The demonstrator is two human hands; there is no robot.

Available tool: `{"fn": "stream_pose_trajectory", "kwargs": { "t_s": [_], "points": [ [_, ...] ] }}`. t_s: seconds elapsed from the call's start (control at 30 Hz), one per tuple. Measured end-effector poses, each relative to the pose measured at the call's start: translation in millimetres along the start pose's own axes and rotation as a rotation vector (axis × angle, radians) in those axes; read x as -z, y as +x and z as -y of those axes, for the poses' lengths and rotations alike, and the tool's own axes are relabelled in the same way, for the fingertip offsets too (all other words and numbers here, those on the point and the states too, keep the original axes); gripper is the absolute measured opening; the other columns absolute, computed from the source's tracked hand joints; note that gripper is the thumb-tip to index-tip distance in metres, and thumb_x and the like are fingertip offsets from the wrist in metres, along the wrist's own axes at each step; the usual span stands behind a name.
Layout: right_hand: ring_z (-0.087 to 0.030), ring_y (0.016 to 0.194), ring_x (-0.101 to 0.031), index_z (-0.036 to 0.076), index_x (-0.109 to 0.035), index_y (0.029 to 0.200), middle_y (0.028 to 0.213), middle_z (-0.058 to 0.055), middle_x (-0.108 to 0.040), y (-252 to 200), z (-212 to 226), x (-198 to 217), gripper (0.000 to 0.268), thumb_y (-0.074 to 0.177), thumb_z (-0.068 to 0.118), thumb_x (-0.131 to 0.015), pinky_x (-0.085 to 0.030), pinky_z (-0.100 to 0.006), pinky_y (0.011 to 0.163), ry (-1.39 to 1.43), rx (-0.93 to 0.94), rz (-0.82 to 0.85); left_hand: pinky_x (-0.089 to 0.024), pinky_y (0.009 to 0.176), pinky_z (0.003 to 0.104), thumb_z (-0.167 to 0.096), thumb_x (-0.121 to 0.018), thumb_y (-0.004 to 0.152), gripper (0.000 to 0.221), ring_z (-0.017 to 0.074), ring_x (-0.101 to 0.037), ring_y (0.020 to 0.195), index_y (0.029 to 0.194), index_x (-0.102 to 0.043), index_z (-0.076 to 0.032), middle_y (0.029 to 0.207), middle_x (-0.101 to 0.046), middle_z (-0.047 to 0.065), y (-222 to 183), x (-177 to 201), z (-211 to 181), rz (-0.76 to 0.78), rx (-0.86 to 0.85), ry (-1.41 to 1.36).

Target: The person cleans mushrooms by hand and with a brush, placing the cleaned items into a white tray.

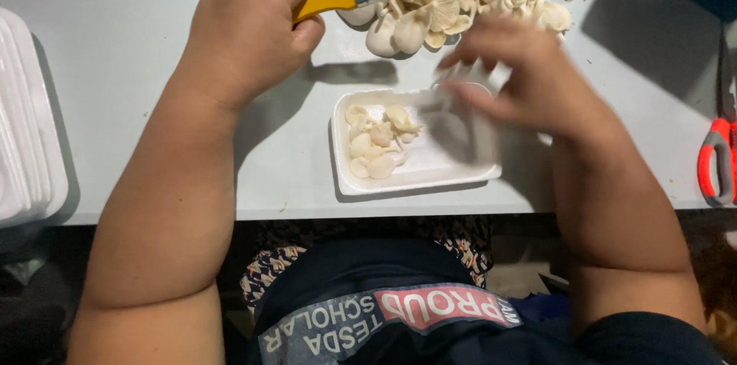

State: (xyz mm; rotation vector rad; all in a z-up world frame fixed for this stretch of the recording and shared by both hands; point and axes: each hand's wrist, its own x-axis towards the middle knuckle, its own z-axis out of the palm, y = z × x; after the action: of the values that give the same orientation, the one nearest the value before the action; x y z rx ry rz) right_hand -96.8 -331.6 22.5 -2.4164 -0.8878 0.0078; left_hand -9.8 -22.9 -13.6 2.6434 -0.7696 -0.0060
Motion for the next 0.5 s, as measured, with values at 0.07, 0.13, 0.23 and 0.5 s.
{"fn": "stream_pose_trajectory", "kwargs": {
  "t_s": [0.07, 0.13, 0.23, 0.5],
  "points": [
    [-0.022, 0.089, -0.063, 0.002, -0.075, 0.110, 0.101, -0.013, -0.065, -6.0, -21.2, 3.5, 0.011, 0.100, 0.006, -0.078, -0.055, -0.032, 0.070, -0.154, -0.094, -0.065, -0.037, 0.055, 0.046, -0.017, -0.060, 0.090, 0.021, 0.0294, -0.049, 0.064, 0.076, -0.046, -0.012, 0.070, -0.052, 0.004, -0.7, 1.2, -0.5, 0.006, -0.004, -0.002],
    [-0.022, 0.089, -0.064, 0.004, -0.077, 0.113, 0.107, -0.014, -0.065, -11.1, -40.0, 4.7, 0.011, 0.104, 0.005, -0.082, -0.056, -0.035, 0.072, -0.306, -0.191, -0.134, -0.037, 0.056, 0.046, -0.016, -0.059, 0.090, 0.021, 0.0300, -0.049, 0.065, 0.076, -0.045, -0.011, 0.069, -0.052, 0.004, -0.1, 0.5, -1.6, 0.013, -0.011, -0.001],
    [-0.018, 0.076, -0.056, 0.007, -0.078, 0.115, 0.096, -0.006, -0.062, -11.6, -54.8, 2.9, 0.011, 0.104, 0.004, -0.079, -0.048, -0.035, 0.078, -0.301, -0.251, -0.226, -0.038, 0.056, 0.047, -0.019, -0.059, 0.091, 0.021, 0.0319, -0.050, 0.065, 0.076, -0.046, -0.011, 0.069, -0.053, 0.005, 0.6, -0.3, -2.5, 0.033, 0.015, 0.019],
    [-0.024, 0.086, -0.072, 0.007, -0.074, 0.117, 0.102, -0.011, -0.062, 1.3, -31.2, -7.7, 0.024, 0.095, 0.015, -0.081, -0.057, -0.042, 0.078, -0.260, -0.420, -0.077, -0.035, 0.055, 0.046, -0.017, -0.055, 0.086, 0.019, 0.0306, -0.045, 0.064, 0.073, -0.043, -0.011, 0.066, -0.049, 0.005, 2.0, -3.3, -3.9, 0.100, 0.075, 0.004]
  ]
}}
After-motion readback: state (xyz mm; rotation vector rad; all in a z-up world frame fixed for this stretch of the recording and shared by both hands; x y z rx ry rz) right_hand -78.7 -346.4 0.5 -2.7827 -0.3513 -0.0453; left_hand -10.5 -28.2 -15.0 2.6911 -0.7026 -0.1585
